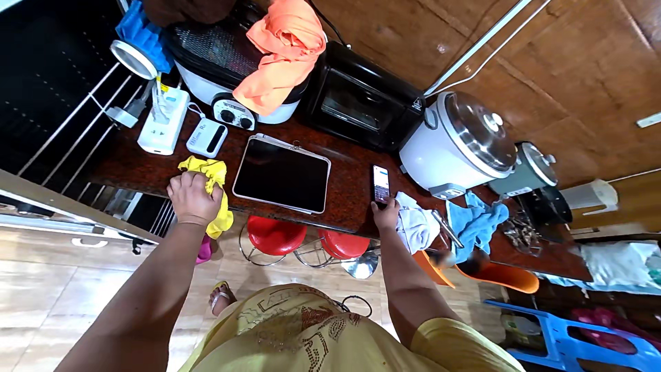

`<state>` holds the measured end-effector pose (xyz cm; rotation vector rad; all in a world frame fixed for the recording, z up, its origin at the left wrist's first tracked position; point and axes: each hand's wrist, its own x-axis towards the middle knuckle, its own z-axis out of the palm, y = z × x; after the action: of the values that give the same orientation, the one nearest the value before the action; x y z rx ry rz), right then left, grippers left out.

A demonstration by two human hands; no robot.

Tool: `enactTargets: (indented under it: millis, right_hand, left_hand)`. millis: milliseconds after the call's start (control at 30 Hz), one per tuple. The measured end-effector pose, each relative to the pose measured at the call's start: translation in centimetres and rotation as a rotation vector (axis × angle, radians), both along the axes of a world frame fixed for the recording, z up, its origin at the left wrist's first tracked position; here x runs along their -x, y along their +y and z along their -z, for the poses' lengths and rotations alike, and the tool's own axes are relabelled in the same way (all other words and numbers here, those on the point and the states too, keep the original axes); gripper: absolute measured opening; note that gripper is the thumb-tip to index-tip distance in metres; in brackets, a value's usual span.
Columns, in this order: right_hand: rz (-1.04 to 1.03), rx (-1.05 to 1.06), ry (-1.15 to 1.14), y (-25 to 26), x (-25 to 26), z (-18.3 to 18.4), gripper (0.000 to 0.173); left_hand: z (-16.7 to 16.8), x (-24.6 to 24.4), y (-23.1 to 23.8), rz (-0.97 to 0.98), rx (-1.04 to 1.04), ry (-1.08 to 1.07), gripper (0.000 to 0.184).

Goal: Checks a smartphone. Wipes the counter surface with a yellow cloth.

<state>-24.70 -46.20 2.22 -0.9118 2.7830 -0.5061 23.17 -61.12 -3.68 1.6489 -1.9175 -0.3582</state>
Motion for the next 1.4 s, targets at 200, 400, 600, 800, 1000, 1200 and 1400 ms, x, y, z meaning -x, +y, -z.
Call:
enactTargets:
  millis: [200, 400, 600, 800, 1000, 1200, 1400]
  right_hand:
    - [-0.009, -0.005, -0.003, -0.2, 0.1, -0.2, 0.061]
    - [-0.042, -0.089, -0.032, -0.6, 0.2, -0.8, 0.06]
    - [-0.056, -0.12, -0.043, -0.7, 0.3, -1.0, 0.055]
    - [-0.079, -0.12, -0.057, -0.7, 0.4, -1.2, 0.058]
    - [-0.013, -0.054, -0.076, -0.6, 0.9, -1.0, 0.083]
    - [-0.036, -0.116, -0.082, -0.9, 1.1, -1.2, 0.073]
    - [-0.04, -0.126, -0.081, -1.0, 1.2, -1.2, 0.068]
  left_hand:
    - [0.0, 0.1, 0.0, -0.004, 0.003, 0.0, 0.047]
    - [0.2, 0.0, 0.0, -0.002, -0.002, -0.01, 0.046]
    - [0.1, 0.1, 0.0, -0.002, 0.002, -0.011, 0.046]
    - [-0.4, 0.1, 0.1, 0.005, -0.008, -0.008, 0.045]
    - [-0.1, 0.0, 0.0, 0.006, 0.005, -0.001, 0.044]
    - [0.0, 0.1, 0.0, 0.004, 0.016, 0.0, 0.045]
    - [-3.9, 0.3, -0.9, 0.023, -0.203, 0.08, 0.034]
